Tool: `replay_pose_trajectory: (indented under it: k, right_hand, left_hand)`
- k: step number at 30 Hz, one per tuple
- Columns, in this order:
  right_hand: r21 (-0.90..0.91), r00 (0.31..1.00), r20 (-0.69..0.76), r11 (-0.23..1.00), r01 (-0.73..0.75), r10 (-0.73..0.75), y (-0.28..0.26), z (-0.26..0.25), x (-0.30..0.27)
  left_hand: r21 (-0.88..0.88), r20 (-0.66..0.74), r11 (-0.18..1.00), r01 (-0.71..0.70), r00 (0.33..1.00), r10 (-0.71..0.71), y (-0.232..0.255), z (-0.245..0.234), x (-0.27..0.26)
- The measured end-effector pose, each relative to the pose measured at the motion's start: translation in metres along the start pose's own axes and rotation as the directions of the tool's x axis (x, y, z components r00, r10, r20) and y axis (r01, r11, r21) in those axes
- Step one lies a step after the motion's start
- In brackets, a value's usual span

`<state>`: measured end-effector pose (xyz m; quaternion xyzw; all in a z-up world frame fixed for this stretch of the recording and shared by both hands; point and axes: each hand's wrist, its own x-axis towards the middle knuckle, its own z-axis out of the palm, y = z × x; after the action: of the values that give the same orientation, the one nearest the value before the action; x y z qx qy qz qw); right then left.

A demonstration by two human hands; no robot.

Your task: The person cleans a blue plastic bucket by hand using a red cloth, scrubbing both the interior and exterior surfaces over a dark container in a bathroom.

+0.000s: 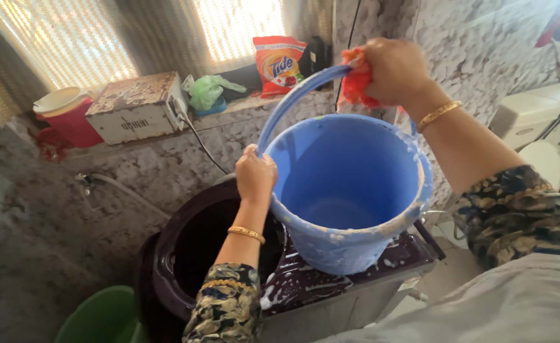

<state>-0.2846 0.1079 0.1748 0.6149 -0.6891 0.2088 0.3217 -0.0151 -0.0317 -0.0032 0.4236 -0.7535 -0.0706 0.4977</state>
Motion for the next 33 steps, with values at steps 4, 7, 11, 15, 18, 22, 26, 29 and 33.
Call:
replay_pose_trajectory:
  k: [4, 7, 11, 15, 18, 22, 26, 29, 33]
  right_hand:
    - [-0.193, 0.996, 0.031, 0.977, 0.092, -0.087, -0.033, -0.017, 0.014]
    - [-0.211, 0.962, -0.042, 0.943, 0.257, -0.272, -0.055, -0.026, 0.017]
    - [-0.360, 0.879, -0.042, 0.828, 0.431, -0.475, -0.089, -0.028, 0.018]
    - [-0.240, 0.766, 0.079, 0.734, 0.636, -0.638, -0.144, -0.014, 0.021]
    - [-0.379, 0.697, 0.156, 0.609, 0.697, -0.700, -0.182, 0.000, 0.010]
    - [-0.346, 0.679, 0.125, 0.609, 0.713, -0.724, -0.195, 0.006, 0.007]
    - [-0.365, 0.650, 0.122, 0.576, 0.732, -0.750, -0.201, 0.019, -0.005]
    - [-0.365, 0.613, 0.119, 0.539, 0.759, -0.781, -0.210, 0.031, -0.014]
    - [-0.529, 0.714, 0.394, 0.493, 0.691, -0.579, -0.241, 0.053, -0.033]
  left_hand:
    - [-0.041, -0.020, 0.999, -0.020, 1.000, 0.020, 0.002, -0.001, -0.001]
    - [-0.046, -0.045, 0.998, -0.052, 0.998, 0.050, 0.007, -0.002, -0.001]
    - [-0.059, 0.040, 0.998, 0.025, 0.999, -0.023, 0.014, -0.007, -0.004]
    - [-0.034, 0.039, 0.999, 0.022, 0.999, -0.021, 0.018, -0.006, -0.001]
    - [-0.113, -0.029, 0.994, -0.007, 1.000, 0.004, 0.013, -0.007, -0.010]
    - [-0.045, -0.366, 0.997, -0.071, 0.929, 0.049, 0.001, -0.005, -0.037]
    - [-0.506, 0.188, 0.613, 0.606, 0.772, -0.608, 0.001, -0.004, -0.069]
    - [-0.634, 0.612, 0.124, 0.763, 0.594, -0.522, 0.007, -0.016, -0.083]
    - [-0.709, 0.568, 0.206, 0.674, 0.719, -0.401, 0.012, -0.017, -0.078]
